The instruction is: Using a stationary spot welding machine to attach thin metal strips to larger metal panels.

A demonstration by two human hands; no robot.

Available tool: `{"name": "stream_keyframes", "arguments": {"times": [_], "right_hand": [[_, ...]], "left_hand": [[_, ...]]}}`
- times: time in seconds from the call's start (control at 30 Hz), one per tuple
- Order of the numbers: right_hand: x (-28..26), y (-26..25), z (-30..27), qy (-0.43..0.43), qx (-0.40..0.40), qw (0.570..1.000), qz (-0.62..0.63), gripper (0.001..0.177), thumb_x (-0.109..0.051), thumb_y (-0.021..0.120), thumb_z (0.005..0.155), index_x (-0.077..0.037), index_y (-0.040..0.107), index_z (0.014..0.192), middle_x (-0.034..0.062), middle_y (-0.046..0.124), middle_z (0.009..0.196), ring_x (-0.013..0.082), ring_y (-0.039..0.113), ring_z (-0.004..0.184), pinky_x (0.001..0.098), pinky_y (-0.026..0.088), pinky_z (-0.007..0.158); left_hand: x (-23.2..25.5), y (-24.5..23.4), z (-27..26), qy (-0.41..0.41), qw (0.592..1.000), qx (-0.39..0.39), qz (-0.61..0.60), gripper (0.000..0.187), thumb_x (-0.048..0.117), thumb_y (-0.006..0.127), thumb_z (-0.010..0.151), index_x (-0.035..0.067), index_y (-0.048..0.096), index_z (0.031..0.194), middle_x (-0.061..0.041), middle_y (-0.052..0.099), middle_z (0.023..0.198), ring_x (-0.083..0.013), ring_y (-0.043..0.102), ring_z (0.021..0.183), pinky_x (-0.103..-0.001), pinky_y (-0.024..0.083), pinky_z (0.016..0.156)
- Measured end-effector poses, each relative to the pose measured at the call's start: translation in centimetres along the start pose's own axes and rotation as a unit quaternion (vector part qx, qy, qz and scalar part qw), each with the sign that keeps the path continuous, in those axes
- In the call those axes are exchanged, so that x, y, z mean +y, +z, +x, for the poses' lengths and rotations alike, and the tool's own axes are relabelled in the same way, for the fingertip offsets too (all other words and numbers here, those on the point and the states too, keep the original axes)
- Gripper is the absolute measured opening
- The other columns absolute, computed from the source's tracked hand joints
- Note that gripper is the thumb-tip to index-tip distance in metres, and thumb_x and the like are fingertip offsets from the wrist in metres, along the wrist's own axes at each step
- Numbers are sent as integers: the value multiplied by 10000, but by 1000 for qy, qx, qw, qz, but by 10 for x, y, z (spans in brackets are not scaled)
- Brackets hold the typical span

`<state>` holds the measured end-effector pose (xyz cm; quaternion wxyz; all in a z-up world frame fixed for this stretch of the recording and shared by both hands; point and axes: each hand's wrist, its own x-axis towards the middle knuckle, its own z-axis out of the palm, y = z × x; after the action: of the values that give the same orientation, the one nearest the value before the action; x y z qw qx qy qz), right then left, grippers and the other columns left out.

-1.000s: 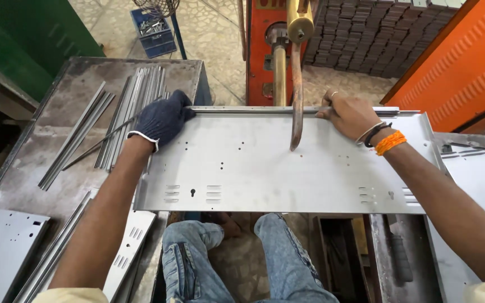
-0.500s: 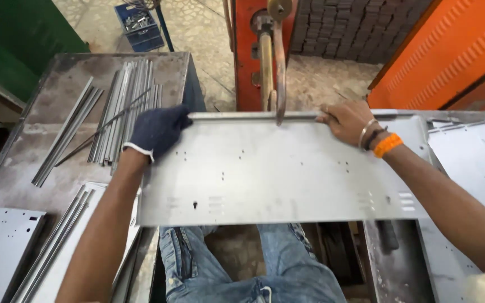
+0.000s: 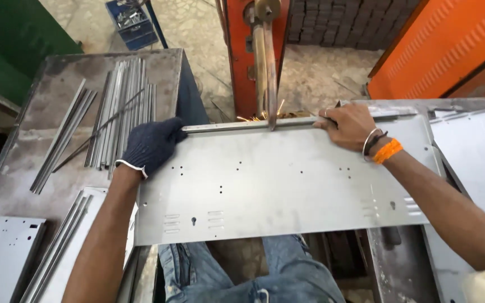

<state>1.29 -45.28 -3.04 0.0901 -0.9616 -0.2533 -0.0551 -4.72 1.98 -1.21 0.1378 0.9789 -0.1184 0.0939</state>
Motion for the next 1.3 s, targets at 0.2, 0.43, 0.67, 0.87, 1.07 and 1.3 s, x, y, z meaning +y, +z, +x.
{"name": "stream_keyframes", "arguments": {"times": [0.2, 0.43, 0.67, 0.87, 1.07, 1.3], "right_hand": [[14, -20, -9, 18, 19, 997, -66, 636, -663, 597, 960, -68, 718, 773, 121, 615, 562, 275, 569, 524, 438, 395, 533], [76, -12, -38, 63, 4, 990, -129, 780, -806, 537, 897, -94, 677, 614, 32, 482, 475, 173, 401, 436, 373, 291, 496], [74, -23, -28, 87, -34, 980, -175, 803, -827, 544, 903, -84, 690, 638, 46, 490, 446, 190, 455, 440, 377, 312, 542], [85, -22, -32, 90, -24, 985, -143, 756, -786, 540, 887, -86, 742, 682, 66, 485, 420, 214, 451, 395, 398, 334, 494], [93, -16, -35, 94, -28, 975, -199, 812, -823, 523, 925, -72, 675, 656, 94, 557, 514, 241, 535, 485, 405, 382, 563], [83, -22, -40, 69, -16, 982, -175, 752, -780, 536, 896, -102, 660, 596, 112, 559, 502, 267, 545, 467, 431, 404, 519]], "left_hand": [[31, 4, 8, 49, 998, 33, -32, 230, 327, 674, 947, 157, 732, 1090, -183, 732, 914, -417, 699, 834, -529, 538, 724], [75, 22, 29, 77, 995, 20, -52, 165, 267, 642, 944, 150, 730, 1020, -179, 727, 861, -414, 698, 812, -549, 522, 704], [73, 31, 31, 89, 994, 31, -53, 154, 247, 636, 937, 124, 721, 971, -178, 724, 848, -404, 699, 808, -538, 518, 689], [86, 30, 36, 87, 994, 31, -55, 137, 221, 644, 915, 131, 720, 986, -185, 709, 801, -402, 694, 748, -533, 511, 662], [86, 31, 30, 88, 995, 15, -51, 140, 239, 669, 898, 147, 734, 979, -169, 725, 812, -380, 709, 771, -517, 518, 664], [85, 30, 37, 83, 993, 25, -80, 178, 271, 683, 925, 163, 754, 1046, -175, 741, 882, -395, 709, 789, -506, 537, 692]]}}
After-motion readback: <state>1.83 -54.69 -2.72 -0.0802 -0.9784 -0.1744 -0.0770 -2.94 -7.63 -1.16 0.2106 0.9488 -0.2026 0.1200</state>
